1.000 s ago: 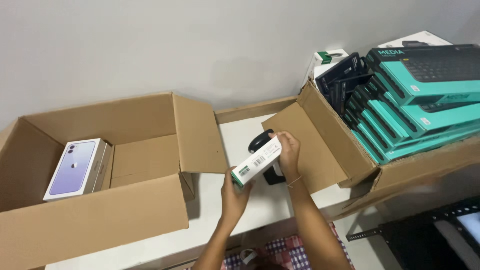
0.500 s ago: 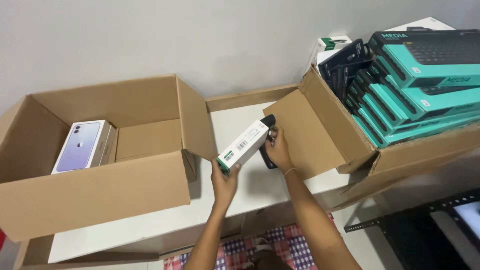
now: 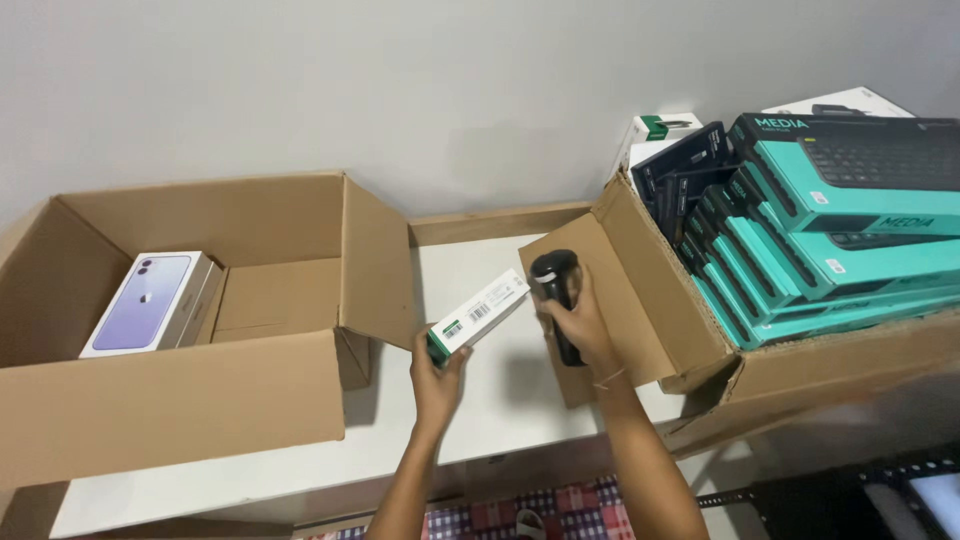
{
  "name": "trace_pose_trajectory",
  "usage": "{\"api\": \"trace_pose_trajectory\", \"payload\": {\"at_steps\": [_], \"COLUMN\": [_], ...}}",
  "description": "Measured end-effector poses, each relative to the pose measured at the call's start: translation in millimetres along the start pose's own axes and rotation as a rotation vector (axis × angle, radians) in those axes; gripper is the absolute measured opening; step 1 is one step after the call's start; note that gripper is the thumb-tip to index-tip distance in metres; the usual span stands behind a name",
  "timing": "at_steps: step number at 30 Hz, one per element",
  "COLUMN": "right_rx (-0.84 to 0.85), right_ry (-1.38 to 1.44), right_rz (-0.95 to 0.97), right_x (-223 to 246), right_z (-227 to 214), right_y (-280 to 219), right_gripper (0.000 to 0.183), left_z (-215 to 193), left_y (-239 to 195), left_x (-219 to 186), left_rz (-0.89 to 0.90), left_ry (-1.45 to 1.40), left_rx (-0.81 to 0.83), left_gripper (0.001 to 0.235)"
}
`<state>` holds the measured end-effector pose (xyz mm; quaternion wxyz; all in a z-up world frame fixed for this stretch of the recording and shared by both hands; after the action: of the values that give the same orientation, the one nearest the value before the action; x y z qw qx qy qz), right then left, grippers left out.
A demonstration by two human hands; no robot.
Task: The person picks up several packaged electronic items, including a phone box, a power adapter box, and a computer peripheral box, and scans the barcode on the back of each package using a handheld barcode scanner before placing the items onto a shelf.
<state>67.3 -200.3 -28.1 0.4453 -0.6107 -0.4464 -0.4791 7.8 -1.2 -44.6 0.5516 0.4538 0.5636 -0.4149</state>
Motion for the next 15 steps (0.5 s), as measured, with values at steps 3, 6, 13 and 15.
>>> {"api": "trace_pose_trajectory", "payload": {"at_steps": [3, 6, 13, 15], "right_rx": [0.100, 0.218, 0.225, 0.315], "right_ry": [0.187, 0.321, 0.299, 0.285], "right_rz": [-0.165, -0.037, 0.055, 0.046], "right_x": [-1.2, 5.4, 64.2, 74.7], "right_z": [-30.2, -51.2, -45.0, -33.9], "right_y": [8.2, -1.9, -61.5, -70.8], "right_gripper": [0.080, 0.067, 0.068, 0.069], "left_z": [10.4, 18.6, 27.0, 28.0], "left_y": [15.6, 22.8, 36.4, 39.5], "left_x": [9.5, -1.6, 5.7, 10.8], "left_rz": [-0.007, -0.034, -0.017, -0.035], "left_ry": [-0.027, -0.045, -0.074, -0.094], "left_rx": [0.019, 0.060, 0.063, 0.067], "left_gripper": [0.049, 0.049, 0.050, 0.051]}}
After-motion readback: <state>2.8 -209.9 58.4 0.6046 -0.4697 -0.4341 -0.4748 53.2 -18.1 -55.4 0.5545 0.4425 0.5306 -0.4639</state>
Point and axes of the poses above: each hand's wrist, its own y-axis towards the middle knuckle, its own z-axis out of the palm, x = y × z, the point moved 2 cm from there along y, towards the middle knuckle, and after that the axes turned 2 degrees about -y, right-handed, at the moved point
